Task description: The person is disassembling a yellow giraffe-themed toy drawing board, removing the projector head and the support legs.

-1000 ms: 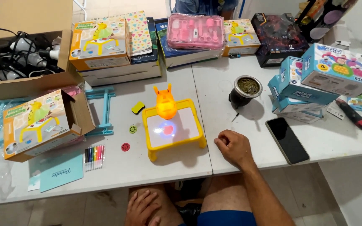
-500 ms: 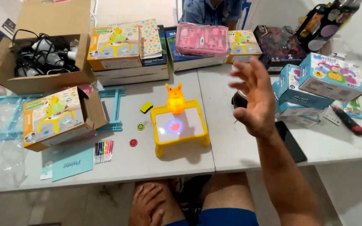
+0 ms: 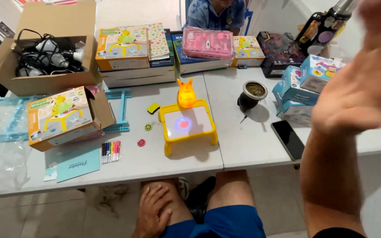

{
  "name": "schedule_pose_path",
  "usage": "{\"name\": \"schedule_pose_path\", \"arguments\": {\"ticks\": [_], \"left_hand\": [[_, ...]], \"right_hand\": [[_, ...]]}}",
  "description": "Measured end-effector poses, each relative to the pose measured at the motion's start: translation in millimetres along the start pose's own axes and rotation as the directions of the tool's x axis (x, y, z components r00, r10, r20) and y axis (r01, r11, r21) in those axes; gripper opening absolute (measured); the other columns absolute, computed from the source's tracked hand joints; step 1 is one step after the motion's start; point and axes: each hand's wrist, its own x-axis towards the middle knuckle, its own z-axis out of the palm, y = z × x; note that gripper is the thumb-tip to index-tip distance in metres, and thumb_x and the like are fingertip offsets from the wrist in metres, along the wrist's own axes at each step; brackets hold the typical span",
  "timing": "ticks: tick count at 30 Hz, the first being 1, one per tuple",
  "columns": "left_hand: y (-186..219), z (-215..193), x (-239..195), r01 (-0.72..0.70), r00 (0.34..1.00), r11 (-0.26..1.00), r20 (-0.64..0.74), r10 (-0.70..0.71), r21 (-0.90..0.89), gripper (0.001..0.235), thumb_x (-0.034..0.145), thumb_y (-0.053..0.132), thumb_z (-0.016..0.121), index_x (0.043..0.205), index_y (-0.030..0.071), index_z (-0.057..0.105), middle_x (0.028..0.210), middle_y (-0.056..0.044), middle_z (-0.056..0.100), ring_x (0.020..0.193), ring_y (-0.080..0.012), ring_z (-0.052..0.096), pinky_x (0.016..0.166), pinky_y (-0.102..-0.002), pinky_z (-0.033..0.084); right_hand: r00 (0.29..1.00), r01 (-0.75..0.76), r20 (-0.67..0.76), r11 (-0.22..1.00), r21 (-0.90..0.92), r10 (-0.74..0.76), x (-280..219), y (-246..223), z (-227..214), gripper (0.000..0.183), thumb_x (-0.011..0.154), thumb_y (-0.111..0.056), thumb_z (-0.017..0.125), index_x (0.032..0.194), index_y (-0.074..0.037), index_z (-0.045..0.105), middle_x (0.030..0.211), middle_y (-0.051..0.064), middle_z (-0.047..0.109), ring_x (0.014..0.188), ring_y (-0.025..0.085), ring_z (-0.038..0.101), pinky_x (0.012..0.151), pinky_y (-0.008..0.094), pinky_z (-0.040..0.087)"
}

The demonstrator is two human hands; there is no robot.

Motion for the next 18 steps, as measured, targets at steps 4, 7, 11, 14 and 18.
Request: {"name": "schedule_pose_path", "arguments": {"ticks": [4,7,11,14,18], "left_hand": [[-5.9,2.7,2.0,-0.046,0.999,0.999,-0.017,0.046,-0.007,0.035,0.087,0.042,0.061,0.106,0.019,0.081,0.140,-0.004,0.066,0.137,-0.0293,0.053,0.116,-0.058,0.028],[-6.7,6.5,-1.4,-0.042,0.999,0.999,-0.017,0.042,-0.002,0.036,0.086,0.041,0.062,0.109,0.019,0.080,0.140,-0.004,0.066,0.138,-0.0301,0.052,0.117,-0.059,0.026],[14.3,-7.5,14.8,-0.100,0.992,0.994,-0.074,0.103,0.046,0.033,0.085,0.033,0.065,0.111,0.017,0.077,0.136,-0.006,0.068,0.134,-0.0301,0.055,0.117,-0.055,0.028],[18.3,-11.5,6.0,-0.095,0.994,0.995,-0.048,0.097,0.033,0.038,0.091,0.036,0.058,0.118,0.015,0.075,0.137,-0.009,0.067,0.134,-0.0330,0.055,0.117,-0.059,0.027],[21.1,-22.7,13.0,-0.067,0.998,0.998,0.012,0.067,-0.005,0.033,0.087,0.029,0.063,0.113,0.013,0.076,0.139,-0.010,0.065,0.136,-0.0346,0.053,0.118,-0.061,0.025]], "right_hand": [[0.759,-0.535,0.355,0.834,-0.137,0.546,-83.9,-43.5,-3.5,0.064,0.101,-0.060,0.045,0.101,-0.002,0.072,0.092,0.012,0.075,0.082,0.022,0.076,0.075,0.032,0.061],[0.451,-0.810,0.314,0.531,-0.249,0.835,-206.5,-51.7,-16.3,0.049,0.103,-0.043,0.051,0.106,-0.001,0.076,0.081,0.009,0.077,0.075,0.018,0.074,0.074,0.031,0.058],[0.124,-0.965,0.185,0.162,-0.208,0.975,-280.2,-87.8,-16.6,0.045,0.102,-0.037,0.053,0.100,0.002,0.075,0.084,0.014,0.078,0.069,0.022,0.073,0.069,0.033,0.062],[0.059,-0.990,0.173,0.080,-0.118,0.983,-301.1,-87.9,-10.5,0.043,0.104,-0.034,0.054,0.103,0.004,0.071,0.086,0.017,0.077,0.065,0.023,0.072,0.066,0.033,0.060],[-0.036,-0.969,0.153,0.003,-0.245,0.988,-276.8,-51.9,11.4,0.039,0.105,-0.032,0.051,0.110,0.001,0.069,0.095,0.015,0.076,0.072,0.022,0.070,0.068,0.033,0.058]]}}
